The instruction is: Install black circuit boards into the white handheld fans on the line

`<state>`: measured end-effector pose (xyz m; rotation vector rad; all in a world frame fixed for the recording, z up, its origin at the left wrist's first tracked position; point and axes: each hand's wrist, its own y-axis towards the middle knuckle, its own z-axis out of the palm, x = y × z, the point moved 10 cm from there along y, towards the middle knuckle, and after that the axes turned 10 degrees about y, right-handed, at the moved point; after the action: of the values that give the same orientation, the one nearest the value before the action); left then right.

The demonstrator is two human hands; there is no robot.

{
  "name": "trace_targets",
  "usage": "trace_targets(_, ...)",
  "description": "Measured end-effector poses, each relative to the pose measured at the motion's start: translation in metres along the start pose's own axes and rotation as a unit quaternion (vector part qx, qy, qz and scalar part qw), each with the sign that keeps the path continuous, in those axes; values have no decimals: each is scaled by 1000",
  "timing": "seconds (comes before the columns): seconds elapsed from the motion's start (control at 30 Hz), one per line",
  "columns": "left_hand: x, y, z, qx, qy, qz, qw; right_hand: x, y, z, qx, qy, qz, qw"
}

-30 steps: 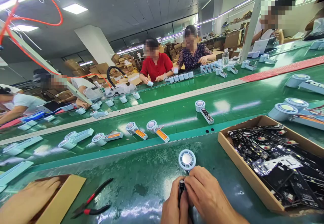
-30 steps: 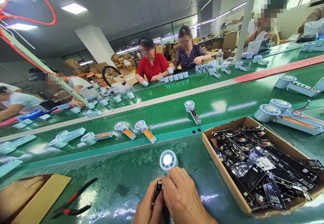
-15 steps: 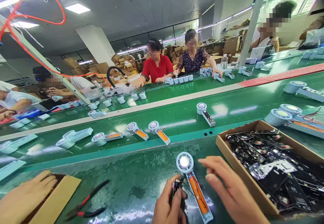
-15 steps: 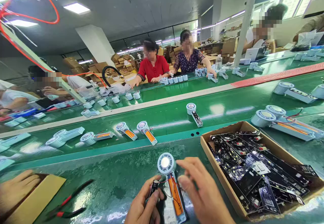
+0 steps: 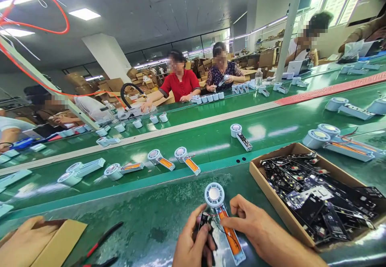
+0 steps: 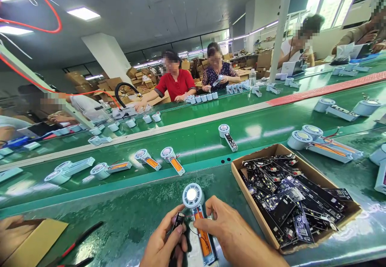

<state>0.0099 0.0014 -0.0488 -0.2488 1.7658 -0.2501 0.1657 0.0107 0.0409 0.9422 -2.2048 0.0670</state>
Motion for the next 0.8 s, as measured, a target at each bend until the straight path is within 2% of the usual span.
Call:
trace_targets(0.1,2,2,0,9,1,-4,1000,-2,0,3,-14,-37,-12,999)
trace_targets(0.17,3,3,1,22,2,-7,1000,-5,2,3,-28,-6,-5,1000)
trace_targets(0.27,4,5,1,29,-5,-3,1000,-9,8,-5,-81,124,2,989)
trace_targets(0.37,-1,5,-3,8,-40,34,999,-14,13,-9,-133,263,6,956)
trace_targets(0.5,-10,1,-1,3,-71,82,994,-28,18,8,-136,354,71,923)
trace_targets(0.6,-12,-3,0,-4,-74,73,995,-33,17,21,-130,325,112,930)
trace_targets(0.7,-15,-6,0,-23,-68,59,996,-27,16,17,-162,245,91,951)
trace_targets(0.8,-22,-5,2,-26,-52,68,996,-20,16,9,-201,210,47,956)
